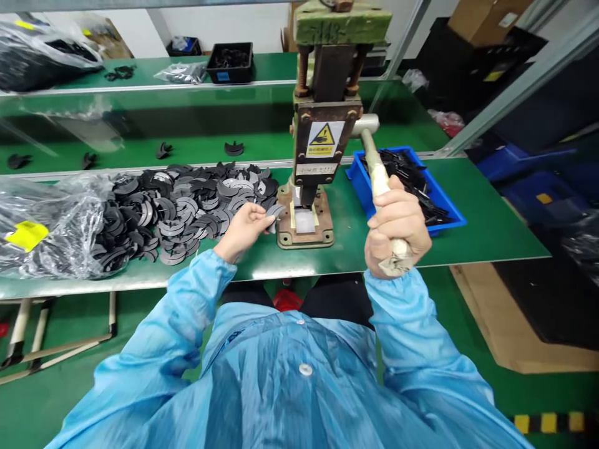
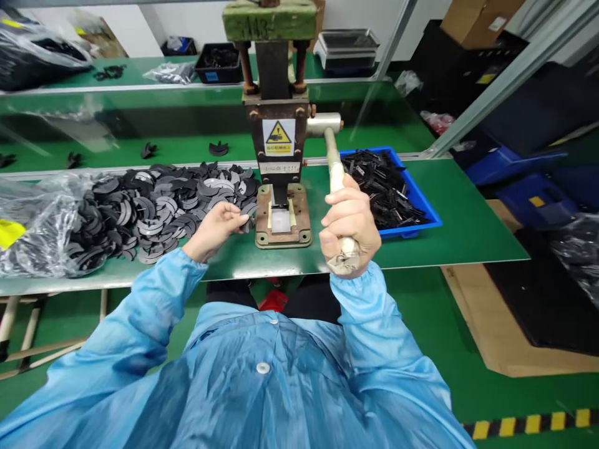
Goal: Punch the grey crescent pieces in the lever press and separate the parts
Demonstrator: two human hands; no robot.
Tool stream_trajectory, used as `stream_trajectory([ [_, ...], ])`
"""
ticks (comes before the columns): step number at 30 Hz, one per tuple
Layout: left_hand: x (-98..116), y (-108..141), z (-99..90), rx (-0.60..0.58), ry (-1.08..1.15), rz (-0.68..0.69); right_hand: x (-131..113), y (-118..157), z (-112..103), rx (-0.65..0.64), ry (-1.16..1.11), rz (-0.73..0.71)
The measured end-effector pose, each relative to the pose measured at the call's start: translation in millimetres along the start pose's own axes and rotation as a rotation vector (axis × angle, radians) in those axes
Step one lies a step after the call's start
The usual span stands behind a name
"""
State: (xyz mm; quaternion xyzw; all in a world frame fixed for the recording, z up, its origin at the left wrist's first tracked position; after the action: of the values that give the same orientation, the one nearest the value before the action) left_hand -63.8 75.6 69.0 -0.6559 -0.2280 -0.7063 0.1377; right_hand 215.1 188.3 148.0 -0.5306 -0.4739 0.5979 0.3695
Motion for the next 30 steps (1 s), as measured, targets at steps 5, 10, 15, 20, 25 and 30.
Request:
stream_trajectory([
  [5, 4, -42, 41.3, -0.09, 0.005, -0.14, 2, 0, -1, -0.003, 0.018, 0.013],
  [10, 6, -57, 55.3, -0.16, -0.098, -0.216, 1, 0, 0, 0.0, 0.016, 0.017],
  [15, 7, -66, 57.9, -0.197, -0.199, -0.253, 0, 0, 2, 0.026, -0.002, -0.003],
  [20, 10, -77, 59.7, -0.246, -0.284, -0.306, -3, 0, 4, 0.04, 0.026, 0.051],
  [25, 7, -84, 62.2, -0.25, -0.241, -0.383, -3, 0, 7, 0.076, 0.03, 0.055],
  [30, 5, -70, 71.0, -0.167, -0.337, -0.253, 0, -1, 4, 0.035, 0.026, 0.001],
])
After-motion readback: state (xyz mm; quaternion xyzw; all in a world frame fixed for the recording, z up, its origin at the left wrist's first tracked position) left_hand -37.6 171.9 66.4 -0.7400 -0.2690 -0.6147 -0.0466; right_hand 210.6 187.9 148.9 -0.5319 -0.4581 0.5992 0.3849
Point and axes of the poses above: each hand's wrist, its own y-axis away from the middle knuckle, its own z-axis out of the palm, x = y × z, the point moved 2 cm from there along -y, towards the middle knuckle, and after that the axes turned 2 degrees about y, right-handed, at the moved point
